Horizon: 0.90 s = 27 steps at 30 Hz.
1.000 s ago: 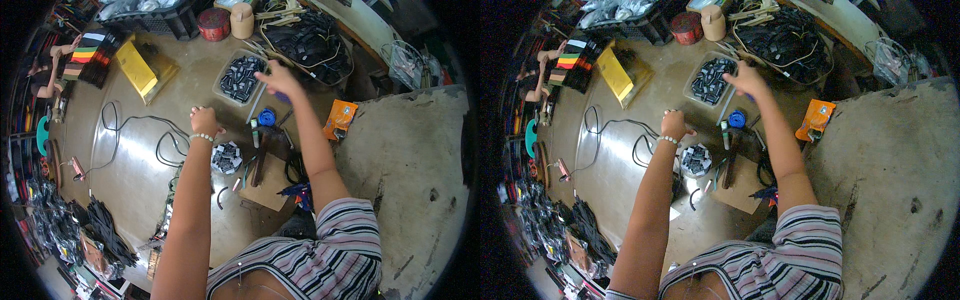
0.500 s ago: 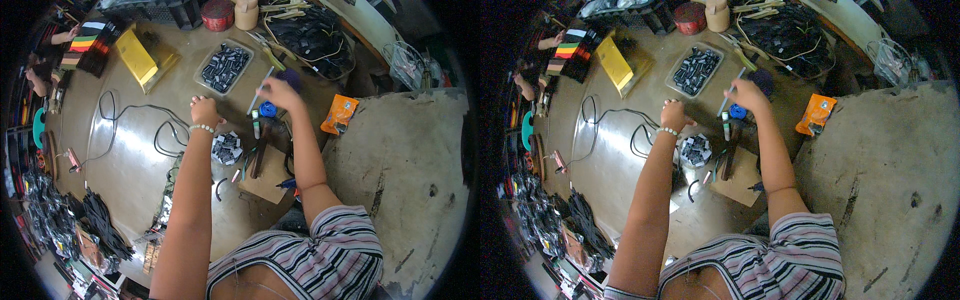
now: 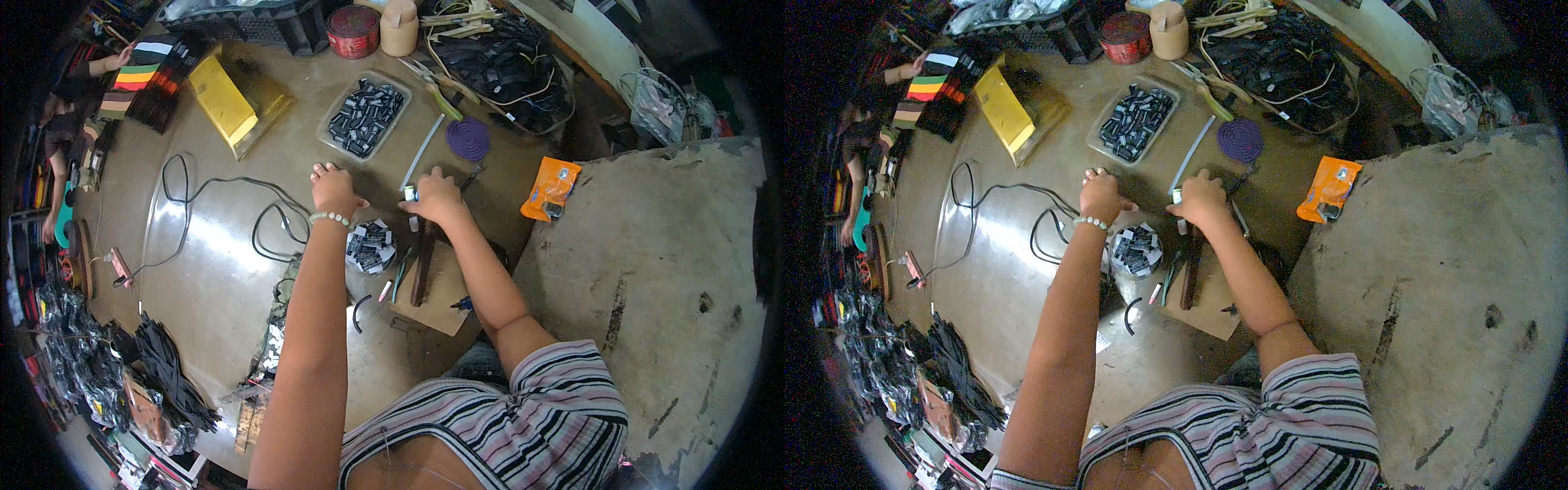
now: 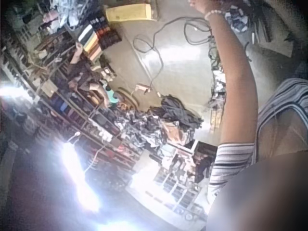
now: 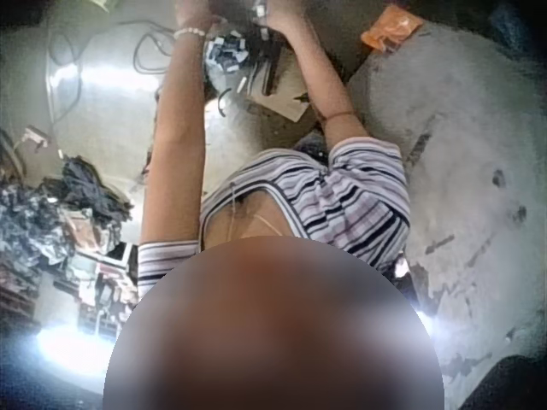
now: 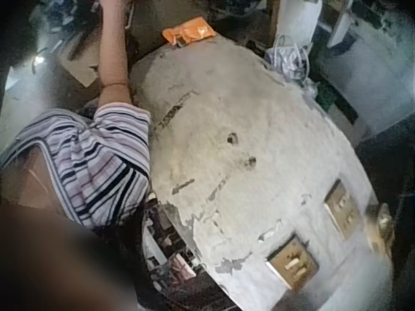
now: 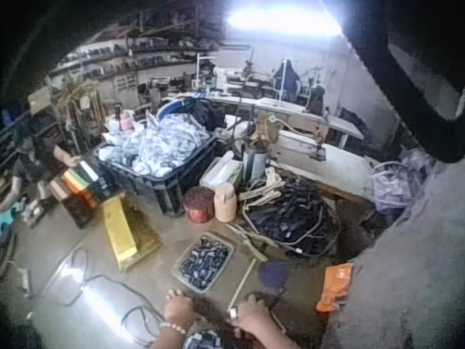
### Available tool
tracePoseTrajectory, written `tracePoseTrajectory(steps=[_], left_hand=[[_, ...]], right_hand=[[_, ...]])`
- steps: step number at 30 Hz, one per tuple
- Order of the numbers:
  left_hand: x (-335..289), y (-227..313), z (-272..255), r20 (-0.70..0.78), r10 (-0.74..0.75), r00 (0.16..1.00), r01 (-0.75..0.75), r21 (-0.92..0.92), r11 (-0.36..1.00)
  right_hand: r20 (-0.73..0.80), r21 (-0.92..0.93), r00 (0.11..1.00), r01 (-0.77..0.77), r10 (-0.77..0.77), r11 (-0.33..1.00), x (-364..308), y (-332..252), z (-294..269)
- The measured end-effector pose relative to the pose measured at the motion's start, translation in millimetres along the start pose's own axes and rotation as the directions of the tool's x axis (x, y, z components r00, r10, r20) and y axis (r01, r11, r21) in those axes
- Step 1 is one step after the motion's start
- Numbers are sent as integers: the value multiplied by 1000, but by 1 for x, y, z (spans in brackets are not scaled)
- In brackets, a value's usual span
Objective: The person sorts small black electronic components from a plastic bag into a clear container on a cluttered workbench. They also handle a roll of labels and a small white tube, then continue transferring components by hand.
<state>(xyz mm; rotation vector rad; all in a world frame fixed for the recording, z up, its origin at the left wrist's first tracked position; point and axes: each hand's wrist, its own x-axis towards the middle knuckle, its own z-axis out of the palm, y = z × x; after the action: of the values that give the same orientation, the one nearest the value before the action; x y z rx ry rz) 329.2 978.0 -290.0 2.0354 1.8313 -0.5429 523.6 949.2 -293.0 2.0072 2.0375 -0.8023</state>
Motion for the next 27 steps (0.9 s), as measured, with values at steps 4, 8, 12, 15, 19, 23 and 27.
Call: tracePoseTrajectory(steps=[4, 8, 12, 15, 19, 23, 27], left_hand=[[-6, 1, 0, -70, -59, 996, 56, -42, 998], [-9, 1, 5, -111, -78, 991, 71, -65, 995], [-1, 0, 9, -95, -17, 995, 14, -25, 1000], [2, -1, 10, -112, -23, 993, 22, -6, 1000], [2, -2, 12, -90, -12, 996, 12, 0, 1000], [1, -2, 12, -121, 0, 993, 3, 30, 1000], [3, -1, 10, -93, -15, 996, 18, 33, 999]], right_hand=[[-51, 60, 997, 68, -65, 996, -3, -9, 0], [-212, 381, 971, -25, 113, 924, 16, -3, -29], [-160, 335, 902, -333, 402, 881, 58, -8, -51], [-87, 250, 913, -366, 398, 896, 82, -11, -49], [-133, 248, 917, -336, 375, 909, 82, -11, -41], [-266, 304, 927, -180, 265, 936, 62, -4, -75], [-480, 73, 877, 25, 14, 997, 87, 14, -144]])
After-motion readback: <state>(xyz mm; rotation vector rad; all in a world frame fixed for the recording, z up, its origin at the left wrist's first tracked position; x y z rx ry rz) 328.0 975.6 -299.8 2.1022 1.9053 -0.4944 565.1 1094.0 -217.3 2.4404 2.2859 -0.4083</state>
